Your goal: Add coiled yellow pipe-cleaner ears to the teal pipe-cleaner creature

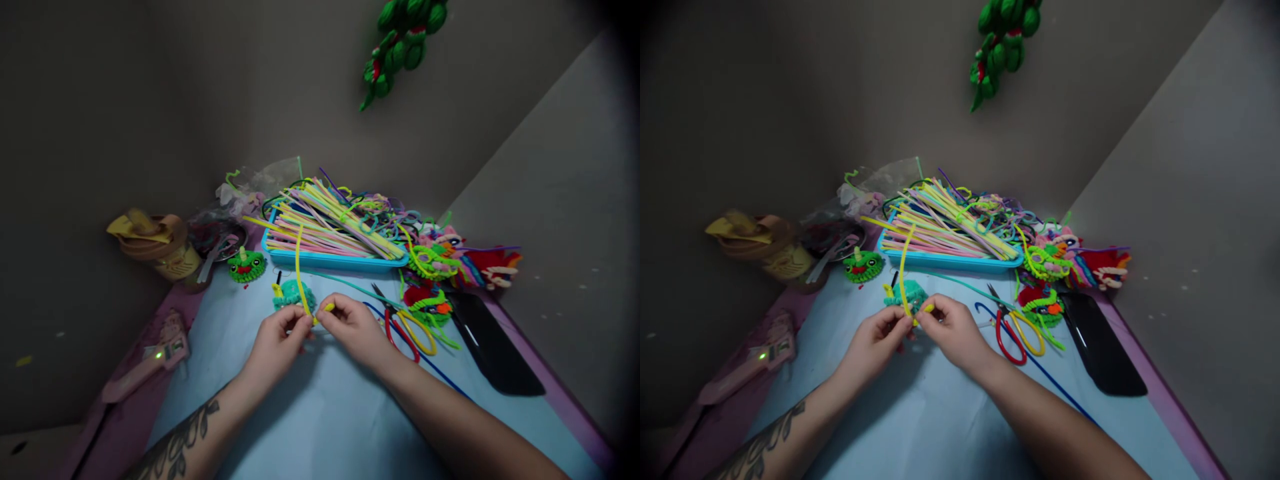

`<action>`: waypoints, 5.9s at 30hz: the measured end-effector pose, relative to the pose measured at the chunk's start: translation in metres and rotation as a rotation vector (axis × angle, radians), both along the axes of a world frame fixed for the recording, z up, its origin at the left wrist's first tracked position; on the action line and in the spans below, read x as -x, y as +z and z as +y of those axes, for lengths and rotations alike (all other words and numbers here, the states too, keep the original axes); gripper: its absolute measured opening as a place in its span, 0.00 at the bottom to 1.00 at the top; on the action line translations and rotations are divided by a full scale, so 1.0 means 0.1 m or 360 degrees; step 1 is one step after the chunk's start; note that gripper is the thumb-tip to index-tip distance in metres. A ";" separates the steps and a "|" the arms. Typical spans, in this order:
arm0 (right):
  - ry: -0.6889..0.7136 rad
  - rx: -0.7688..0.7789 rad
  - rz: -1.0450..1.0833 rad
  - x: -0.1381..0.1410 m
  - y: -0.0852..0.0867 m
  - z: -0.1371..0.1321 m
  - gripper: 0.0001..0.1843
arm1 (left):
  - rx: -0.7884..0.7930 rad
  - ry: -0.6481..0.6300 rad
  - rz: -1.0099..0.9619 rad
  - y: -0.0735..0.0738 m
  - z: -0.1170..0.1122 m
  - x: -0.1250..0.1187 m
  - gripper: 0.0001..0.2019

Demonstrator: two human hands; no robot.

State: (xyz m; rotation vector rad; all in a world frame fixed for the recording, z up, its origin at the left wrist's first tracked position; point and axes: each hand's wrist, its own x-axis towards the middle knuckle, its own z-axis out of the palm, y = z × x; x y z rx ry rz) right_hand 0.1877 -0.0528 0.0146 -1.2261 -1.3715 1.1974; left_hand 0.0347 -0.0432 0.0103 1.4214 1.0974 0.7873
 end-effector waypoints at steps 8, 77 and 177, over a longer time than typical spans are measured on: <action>0.0096 0.0037 -0.0051 -0.01 0.02 0.00 0.06 | -0.0380 -0.0060 0.0256 0.02 -0.01 0.02 0.11; -0.0123 0.0083 0.0201 -0.08 -0.07 0.07 0.14 | -0.0121 0.0019 0.0052 0.03 -0.04 -0.03 0.12; -0.0343 -0.0755 -0.0039 -0.39 0.79 0.49 0.03 | -0.0470 -0.0249 -0.0137 1.09 0.70 -0.30 0.10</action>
